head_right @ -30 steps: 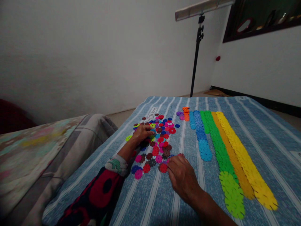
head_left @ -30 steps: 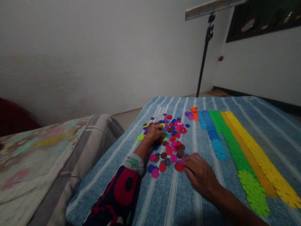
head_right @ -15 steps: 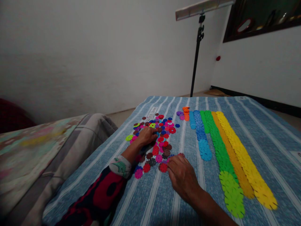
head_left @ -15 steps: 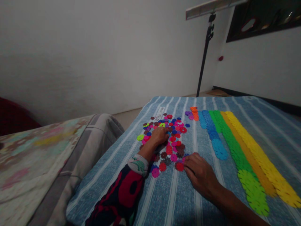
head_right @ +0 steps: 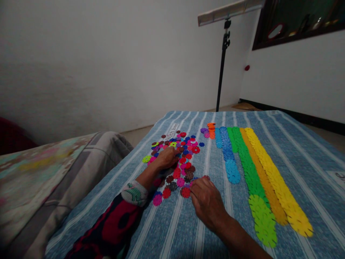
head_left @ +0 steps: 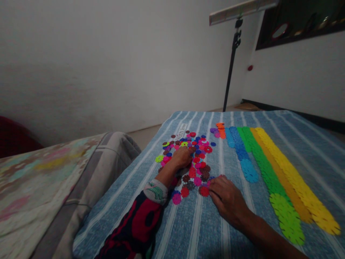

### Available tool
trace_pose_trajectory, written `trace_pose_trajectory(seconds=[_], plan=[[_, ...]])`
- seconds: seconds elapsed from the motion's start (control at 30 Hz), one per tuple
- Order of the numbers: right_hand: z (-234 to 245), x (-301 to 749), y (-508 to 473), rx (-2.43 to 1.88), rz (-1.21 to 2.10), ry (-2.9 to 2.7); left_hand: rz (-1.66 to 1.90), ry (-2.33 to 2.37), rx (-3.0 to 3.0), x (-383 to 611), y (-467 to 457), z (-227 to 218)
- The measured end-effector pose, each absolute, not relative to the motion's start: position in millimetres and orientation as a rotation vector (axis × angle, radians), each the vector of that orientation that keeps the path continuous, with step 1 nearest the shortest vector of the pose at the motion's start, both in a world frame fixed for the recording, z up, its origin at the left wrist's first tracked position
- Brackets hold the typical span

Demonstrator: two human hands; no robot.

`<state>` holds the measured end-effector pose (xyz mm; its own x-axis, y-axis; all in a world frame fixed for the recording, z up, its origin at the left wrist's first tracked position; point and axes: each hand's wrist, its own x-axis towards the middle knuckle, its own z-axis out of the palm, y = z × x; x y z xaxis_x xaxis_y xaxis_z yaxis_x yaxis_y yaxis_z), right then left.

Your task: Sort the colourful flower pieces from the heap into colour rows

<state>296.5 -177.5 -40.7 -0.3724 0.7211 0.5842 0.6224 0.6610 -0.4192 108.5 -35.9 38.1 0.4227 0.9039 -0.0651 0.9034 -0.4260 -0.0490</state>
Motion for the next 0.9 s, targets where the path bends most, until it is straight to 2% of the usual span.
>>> trace_pose_trajectory(seconds=[0.27, 0.9], plan=[[-43.5, 297.4, -174.8, -1.008, 0.144, -2.11, 0.079, -1.697, -2.715, 101.3, -28.5, 32.4], [-40.9, 296.3, -176.6, -1.027, 0.172, -2.094, 0.242, -1.49, -2.738, 107.4, -33.4, 41.9]])
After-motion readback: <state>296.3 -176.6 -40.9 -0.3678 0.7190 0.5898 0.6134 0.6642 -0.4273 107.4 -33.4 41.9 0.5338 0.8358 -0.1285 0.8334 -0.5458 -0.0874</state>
